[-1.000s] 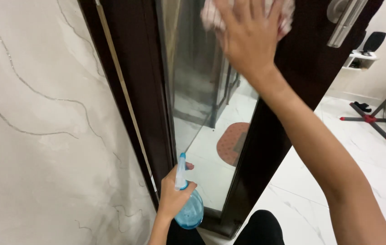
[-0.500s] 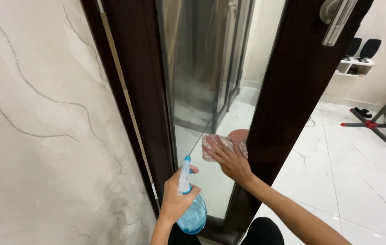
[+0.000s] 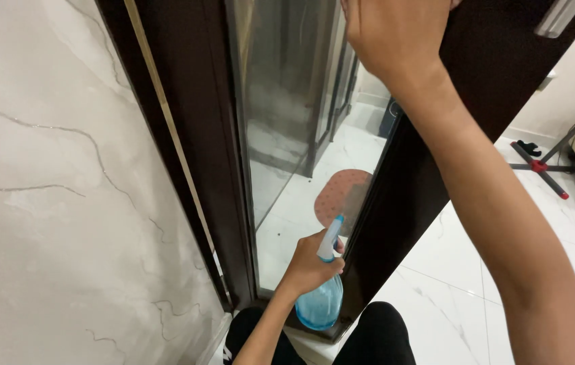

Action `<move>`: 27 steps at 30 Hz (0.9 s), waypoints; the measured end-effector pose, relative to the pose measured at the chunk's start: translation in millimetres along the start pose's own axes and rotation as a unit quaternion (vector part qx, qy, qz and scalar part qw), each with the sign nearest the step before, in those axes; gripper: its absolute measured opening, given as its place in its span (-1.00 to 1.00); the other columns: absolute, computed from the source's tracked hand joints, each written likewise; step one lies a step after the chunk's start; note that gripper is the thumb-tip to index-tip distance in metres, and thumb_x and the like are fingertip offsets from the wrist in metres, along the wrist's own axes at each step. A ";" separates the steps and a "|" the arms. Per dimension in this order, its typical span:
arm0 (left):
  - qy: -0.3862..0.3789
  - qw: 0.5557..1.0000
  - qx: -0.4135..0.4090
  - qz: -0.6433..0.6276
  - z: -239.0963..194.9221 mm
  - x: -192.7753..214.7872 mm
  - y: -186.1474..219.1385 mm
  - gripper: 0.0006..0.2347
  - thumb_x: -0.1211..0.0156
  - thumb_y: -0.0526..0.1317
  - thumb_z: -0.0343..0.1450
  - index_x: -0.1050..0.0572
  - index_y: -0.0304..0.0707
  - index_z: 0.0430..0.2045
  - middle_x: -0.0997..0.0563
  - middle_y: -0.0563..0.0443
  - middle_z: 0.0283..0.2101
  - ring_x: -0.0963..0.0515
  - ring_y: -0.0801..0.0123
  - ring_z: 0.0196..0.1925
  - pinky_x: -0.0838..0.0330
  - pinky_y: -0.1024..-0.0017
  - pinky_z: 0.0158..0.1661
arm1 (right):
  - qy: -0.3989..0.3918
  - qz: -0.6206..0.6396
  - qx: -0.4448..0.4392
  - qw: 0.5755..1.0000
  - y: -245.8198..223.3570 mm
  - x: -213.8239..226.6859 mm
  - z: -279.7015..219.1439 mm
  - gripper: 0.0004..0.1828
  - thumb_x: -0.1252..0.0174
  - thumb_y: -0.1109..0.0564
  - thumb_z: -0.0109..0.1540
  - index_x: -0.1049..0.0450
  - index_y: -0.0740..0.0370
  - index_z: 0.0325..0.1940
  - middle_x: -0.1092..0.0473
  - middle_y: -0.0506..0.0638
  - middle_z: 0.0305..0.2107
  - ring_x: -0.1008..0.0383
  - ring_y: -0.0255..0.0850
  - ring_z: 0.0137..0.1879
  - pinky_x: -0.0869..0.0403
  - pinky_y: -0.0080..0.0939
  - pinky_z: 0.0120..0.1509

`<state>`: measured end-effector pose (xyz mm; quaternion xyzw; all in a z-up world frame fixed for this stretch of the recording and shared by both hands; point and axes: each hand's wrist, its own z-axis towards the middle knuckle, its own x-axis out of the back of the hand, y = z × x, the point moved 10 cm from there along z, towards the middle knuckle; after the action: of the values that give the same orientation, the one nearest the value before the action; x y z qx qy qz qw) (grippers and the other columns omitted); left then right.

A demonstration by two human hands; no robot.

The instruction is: The person sprays cleaner on a glass door or partition and then wipes it with a cloth.

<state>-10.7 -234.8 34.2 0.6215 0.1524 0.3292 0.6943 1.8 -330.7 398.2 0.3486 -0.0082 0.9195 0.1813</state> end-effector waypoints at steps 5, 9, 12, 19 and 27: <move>0.030 0.998 0.006 0.051 -9.5 16.7 -17.9 -0.72 -0.29 -0.35 0.21 -0.50 -0.30 -0.21 -0.58 -0.11 -0.39 -0.55 0.29 -0.39 -0.46 0.33 -0.28 | 0.205 -0.035 0.136 0.969 -32.4 -50.5 -121.1 -0.38 -0.21 0.01 0.39 -0.29 0.01 0.54 -0.15 0.18 0.39 -0.10 0.19 0.51 -0.05 0.46 0.49; 0.126 0.987 -0.070 0.075 -38.3 52.1 -11.4 -0.71 -0.28 -0.36 0.19 -0.53 -0.34 -0.22 -0.64 -0.09 -0.30 -0.59 0.29 -0.41 -0.50 0.35 -0.28 | 0.081 -0.068 0.159 0.982 -57.3 -199.3 -270.4 -0.20 -0.13 0.14 0.25 -0.21 -0.19 0.60 0.00 0.03 0.54 0.07 0.04 0.63 0.06 0.43 0.56; 0.150 0.986 -0.056 0.047 -52.6 71.4 -12.1 -0.70 -0.26 -0.36 0.18 -0.54 -0.33 -0.21 -0.67 -0.07 -0.29 -0.60 0.29 -0.44 -0.50 0.38 -0.30 | -0.002 -0.034 0.173 0.984 -68.3 -278.3 -353.5 -0.18 -0.09 0.20 0.16 -0.22 -0.19 0.53 -0.04 -0.07 0.50 0.05 -0.03 0.60 -0.02 0.40 0.50; 0.163 0.977 -0.098 0.094 -65.1 81.7 -25.0 -0.70 -0.25 -0.41 0.19 -0.53 -0.36 -0.19 -0.66 -0.08 -0.29 -0.62 0.40 -0.36 -0.52 0.43 -0.25 | 0.067 0.042 0.152 0.985 -58.0 -239.8 -305.0 -0.25 -0.13 0.20 0.23 -0.30 -0.19 0.53 -0.05 -0.03 0.53 -0.02 0.00 0.61 -0.02 0.30 0.59; 0.106 0.993 -0.024 -0.055 -39.3 51.1 -26.1 -0.67 -0.26 -0.43 0.21 -0.53 -0.34 -0.13 -0.66 0.01 -0.18 -0.68 0.47 -0.38 -0.55 0.45 -0.29 | 0.035 0.039 -0.047 0.998 2.6 -63.2 -70.9 -0.44 -0.12 -0.11 0.39 -0.32 -0.18 0.51 -0.09 0.06 0.47 0.06 0.13 0.64 0.13 0.43 0.68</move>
<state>9.5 -172.1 12.0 0.5570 0.2512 0.3578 0.7061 -0.7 -343.9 304.1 0.3065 -0.0583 0.9363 0.1612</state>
